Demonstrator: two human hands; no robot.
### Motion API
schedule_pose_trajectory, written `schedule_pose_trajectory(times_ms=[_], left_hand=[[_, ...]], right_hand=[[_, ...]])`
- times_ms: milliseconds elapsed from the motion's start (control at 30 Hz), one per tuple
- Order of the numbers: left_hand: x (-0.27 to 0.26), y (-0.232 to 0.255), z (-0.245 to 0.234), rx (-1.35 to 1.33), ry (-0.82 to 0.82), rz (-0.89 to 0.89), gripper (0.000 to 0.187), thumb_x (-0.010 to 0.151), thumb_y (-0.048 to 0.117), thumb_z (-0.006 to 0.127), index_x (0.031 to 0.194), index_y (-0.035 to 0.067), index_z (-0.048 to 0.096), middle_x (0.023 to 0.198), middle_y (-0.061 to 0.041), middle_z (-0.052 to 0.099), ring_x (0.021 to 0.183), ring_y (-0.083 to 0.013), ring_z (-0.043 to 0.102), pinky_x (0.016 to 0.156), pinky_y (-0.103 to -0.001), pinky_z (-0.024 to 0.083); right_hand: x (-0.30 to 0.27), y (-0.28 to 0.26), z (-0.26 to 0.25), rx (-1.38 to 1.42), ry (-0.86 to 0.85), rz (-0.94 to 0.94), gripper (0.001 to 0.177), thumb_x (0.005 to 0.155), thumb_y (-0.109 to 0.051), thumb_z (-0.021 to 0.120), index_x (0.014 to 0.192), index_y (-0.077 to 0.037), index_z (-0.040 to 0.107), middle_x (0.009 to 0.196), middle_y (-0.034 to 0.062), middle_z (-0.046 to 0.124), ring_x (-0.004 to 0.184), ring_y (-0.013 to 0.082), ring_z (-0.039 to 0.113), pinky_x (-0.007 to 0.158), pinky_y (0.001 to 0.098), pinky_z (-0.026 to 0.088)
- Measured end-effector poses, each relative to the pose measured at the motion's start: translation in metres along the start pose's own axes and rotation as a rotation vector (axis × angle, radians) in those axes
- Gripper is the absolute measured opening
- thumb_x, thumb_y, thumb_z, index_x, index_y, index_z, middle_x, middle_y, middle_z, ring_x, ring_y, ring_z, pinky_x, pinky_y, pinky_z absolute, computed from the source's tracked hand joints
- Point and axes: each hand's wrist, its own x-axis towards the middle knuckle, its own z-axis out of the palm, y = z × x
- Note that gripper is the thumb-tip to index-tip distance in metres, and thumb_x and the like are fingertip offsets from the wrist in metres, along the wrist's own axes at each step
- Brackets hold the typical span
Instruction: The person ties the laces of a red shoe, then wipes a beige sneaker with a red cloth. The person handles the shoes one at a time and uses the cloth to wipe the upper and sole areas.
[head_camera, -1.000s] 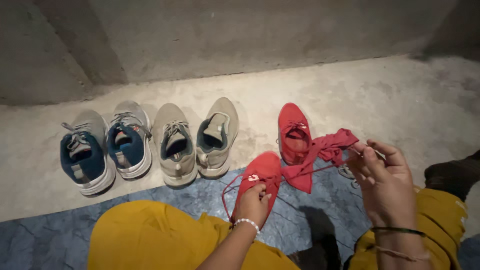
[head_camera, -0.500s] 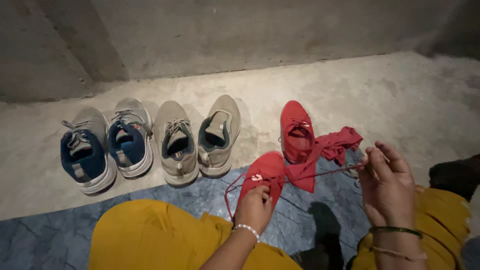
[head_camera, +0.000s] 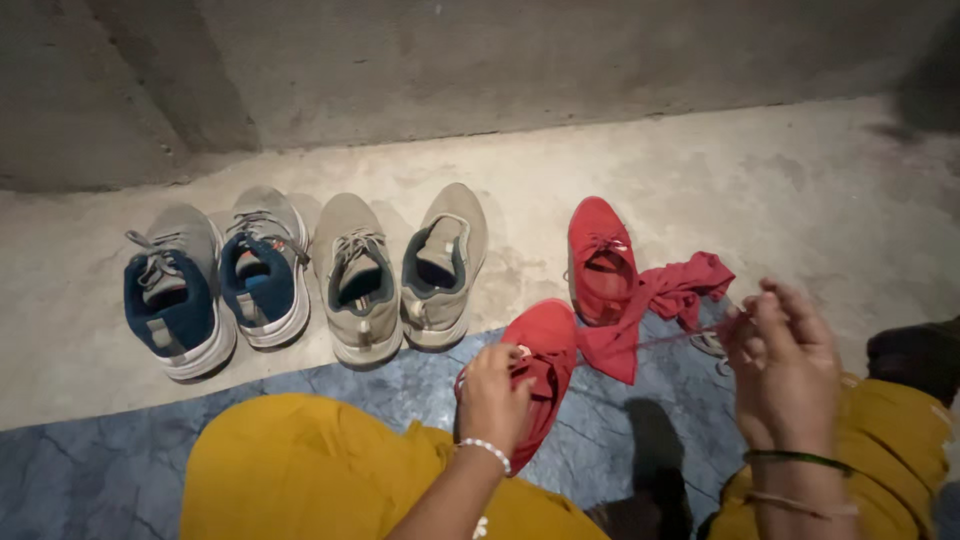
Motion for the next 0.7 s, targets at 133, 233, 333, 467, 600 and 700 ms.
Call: schedule_pose_trajectory(times_ms=[133,233,333,467,600,700], left_hand=[[0.002,-0.011,-0.003,-0.007,-0.015,-0.145,0.031,0.074,0.005,0.082,0.099,0.007,0.064,0.101,-0.014,0.067,0.1,-0.0377,0.063,0.086,-0.045,0.05],[0.005,-0.015,-0.003,-0.007,-0.016,-0.119,0.031,0.074,0.007,0.082,0.099,0.007,0.065,0.1,-0.014,0.069,0.101,-0.0381,0.064,0.087,-0.045,0.05],[0.007,-0.016,-0.002,-0.015,-0.007,-0.097,0.029,0.075,0.008,0.081,0.101,0.006,0.067,0.1,-0.015,0.071,0.099,-0.0391,0.064,0.085,-0.045,0.051],[0.01,-0.021,-0.001,-0.092,-0.035,-0.198,0.024,0.082,0.014,0.077,0.104,0.007,0.072,0.101,-0.015,0.074,0.095,-0.0365,0.068,0.082,-0.043,0.054],[0.01,-0.031,0.004,-0.115,-0.028,-0.219,0.02,0.089,0.019,0.071,0.106,0.009,0.076,0.102,-0.015,0.075,0.091,-0.033,0.071,0.082,-0.04,0.055],[0.01,-0.037,0.01,-0.17,-0.018,-0.334,0.023,0.089,0.021,0.07,0.108,0.009,0.076,0.104,-0.015,0.074,0.086,-0.0304,0.073,0.078,-0.038,0.057]], right_hand=[[0.001,-0.001,-0.001,-0.021,0.037,-0.05,0.022,0.106,-0.016,0.063,0.127,-0.008,0.065,0.103,0.0005,0.065,0.088,0.0121,0.064,0.078,0.0301,0.056],[0.005,0.006,-0.004,0.005,-0.007,-0.06,0.023,0.106,-0.014,0.064,0.128,-0.007,0.066,0.105,0.0017,0.066,0.089,0.0107,0.064,0.078,0.028,0.055],[0.009,0.012,-0.007,0.035,-0.034,-0.072,0.021,0.107,-0.012,0.066,0.127,-0.006,0.066,0.108,0.0022,0.067,0.089,0.0089,0.063,0.075,0.0254,0.052],[0.011,0.014,-0.009,0.0,-0.006,-0.05,0.016,0.107,-0.015,0.067,0.121,-0.009,0.065,0.103,0.0003,0.067,0.079,0.0081,0.059,0.067,0.0257,0.05],[0.007,0.019,0.0,-0.014,0.006,-0.012,0.015,0.106,-0.016,0.066,0.119,-0.01,0.065,0.1,0.0003,0.067,0.077,0.0091,0.06,0.065,0.0266,0.05],[0.005,0.025,0.009,0.004,-0.035,0.011,0.014,0.106,-0.014,0.065,0.119,-0.008,0.065,0.101,0.0011,0.065,0.081,0.0111,0.062,0.071,0.0289,0.055]])
